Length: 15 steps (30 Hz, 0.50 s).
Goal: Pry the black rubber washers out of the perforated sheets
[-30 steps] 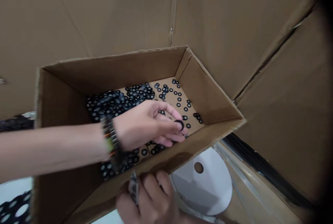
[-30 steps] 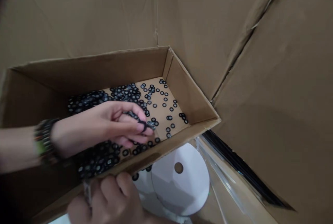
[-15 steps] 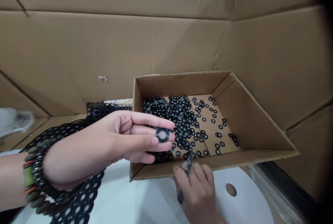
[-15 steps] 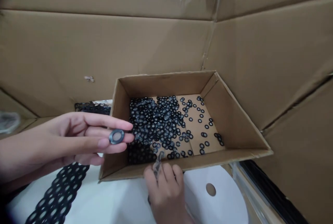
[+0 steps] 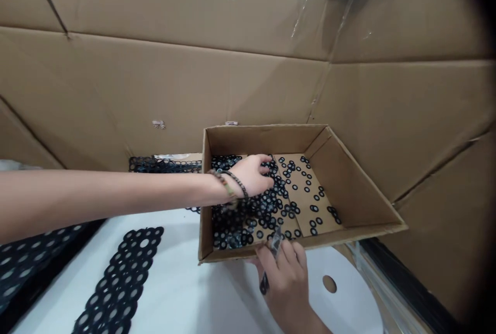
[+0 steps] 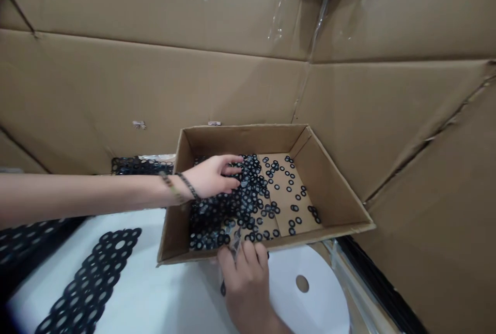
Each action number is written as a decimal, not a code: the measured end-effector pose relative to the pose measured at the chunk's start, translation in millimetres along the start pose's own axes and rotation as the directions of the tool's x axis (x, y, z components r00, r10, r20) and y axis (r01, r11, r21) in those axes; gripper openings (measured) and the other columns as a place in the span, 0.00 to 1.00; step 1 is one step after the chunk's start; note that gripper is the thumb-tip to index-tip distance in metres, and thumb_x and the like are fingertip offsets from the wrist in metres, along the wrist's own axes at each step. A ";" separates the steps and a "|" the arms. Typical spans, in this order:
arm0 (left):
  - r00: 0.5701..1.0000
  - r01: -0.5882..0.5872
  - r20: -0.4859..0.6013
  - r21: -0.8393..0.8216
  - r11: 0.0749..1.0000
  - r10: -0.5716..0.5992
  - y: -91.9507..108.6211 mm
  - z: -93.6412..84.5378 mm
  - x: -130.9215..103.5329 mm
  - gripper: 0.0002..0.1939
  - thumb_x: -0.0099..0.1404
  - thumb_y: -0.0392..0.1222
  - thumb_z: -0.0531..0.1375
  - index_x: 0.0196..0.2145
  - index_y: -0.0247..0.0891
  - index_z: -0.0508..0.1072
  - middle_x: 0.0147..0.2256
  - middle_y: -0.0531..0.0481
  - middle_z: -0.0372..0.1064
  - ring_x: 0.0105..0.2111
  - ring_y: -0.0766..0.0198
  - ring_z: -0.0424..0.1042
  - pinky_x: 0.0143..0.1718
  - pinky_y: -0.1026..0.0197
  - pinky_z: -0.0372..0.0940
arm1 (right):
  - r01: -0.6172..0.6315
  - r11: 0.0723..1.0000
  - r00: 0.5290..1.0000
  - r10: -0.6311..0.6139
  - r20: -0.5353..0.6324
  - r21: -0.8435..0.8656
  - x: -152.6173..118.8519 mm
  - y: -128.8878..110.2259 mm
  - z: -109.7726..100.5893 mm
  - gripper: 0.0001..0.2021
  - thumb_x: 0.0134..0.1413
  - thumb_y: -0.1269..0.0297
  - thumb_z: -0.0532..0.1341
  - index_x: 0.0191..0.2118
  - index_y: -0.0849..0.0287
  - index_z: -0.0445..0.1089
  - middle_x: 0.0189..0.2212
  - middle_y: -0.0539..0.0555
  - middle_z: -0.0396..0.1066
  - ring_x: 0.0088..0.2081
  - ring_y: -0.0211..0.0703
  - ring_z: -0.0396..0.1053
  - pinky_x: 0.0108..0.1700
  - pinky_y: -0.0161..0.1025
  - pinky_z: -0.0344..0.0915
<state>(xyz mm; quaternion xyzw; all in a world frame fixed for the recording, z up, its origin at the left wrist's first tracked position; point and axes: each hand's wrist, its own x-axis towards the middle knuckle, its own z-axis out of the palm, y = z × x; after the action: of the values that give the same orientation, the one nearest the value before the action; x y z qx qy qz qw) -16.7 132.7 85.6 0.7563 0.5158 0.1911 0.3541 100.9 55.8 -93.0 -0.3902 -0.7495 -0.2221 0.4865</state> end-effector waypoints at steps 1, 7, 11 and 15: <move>0.999 -0.042 -0.010 0.078 0.996 0.043 -9.9 -3.5 -2.0 0.40 0.61 0.31 0.60 0.66 0.25 0.46 0.63 0.24 0.50 0.65 0.46 0.52 0.61 0.44 0.58 | 0.000 1.000 1.000 0.000 0.004 -0.005 -1.0 0.8 0.1 0.11 0.64 0.69 0.54 0.31 0.60 0.70 0.23 0.54 0.66 0.30 0.45 0.57 0.37 0.43 0.55; 0.934 -0.354 0.246 0.557 0.751 0.257 -69.5 -26.3 -85.2 0.35 0.61 0.57 0.63 0.61 0.37 0.61 0.66 0.35 0.45 0.67 0.36 0.37 0.59 0.20 0.33 | 0.012 1.000 0.998 -0.013 0.068 0.028 -9.6 9.9 -5.2 0.11 0.65 0.64 0.54 0.34 0.59 0.71 0.26 0.55 0.70 0.31 0.44 0.61 0.40 0.43 0.56; 0.855 -0.507 0.321 0.680 0.529 0.407 -103.0 5.8 -113.5 0.16 0.61 0.51 0.63 0.41 0.37 0.74 0.41 0.33 0.74 0.50 0.41 0.67 0.61 0.29 0.41 | 0.175 0.983 0.968 -0.161 0.194 -0.056 -8.9 17.9 -10.0 0.11 0.64 0.59 0.57 0.34 0.59 0.71 0.25 0.54 0.69 0.30 0.44 0.62 0.37 0.41 0.55; 0.878 -0.436 0.189 0.695 0.572 0.439 -122.8 29.6 -109.9 0.09 0.68 0.41 0.54 0.34 0.43 0.73 0.36 0.43 0.74 0.43 0.52 0.70 0.58 0.41 0.53 | 0.350 0.929 0.920 -0.316 0.231 -0.122 9.5 30.3 -15.7 0.14 0.63 0.56 0.57 0.31 0.59 0.71 0.21 0.53 0.65 0.27 0.44 0.62 0.35 0.39 0.56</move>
<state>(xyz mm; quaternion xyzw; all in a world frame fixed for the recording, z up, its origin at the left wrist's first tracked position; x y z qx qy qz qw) -119.9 48.7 -16.0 0.9359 0.3462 0.0567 -0.0304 131.8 66.2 -79.1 -0.3156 -0.8312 -0.3198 0.3275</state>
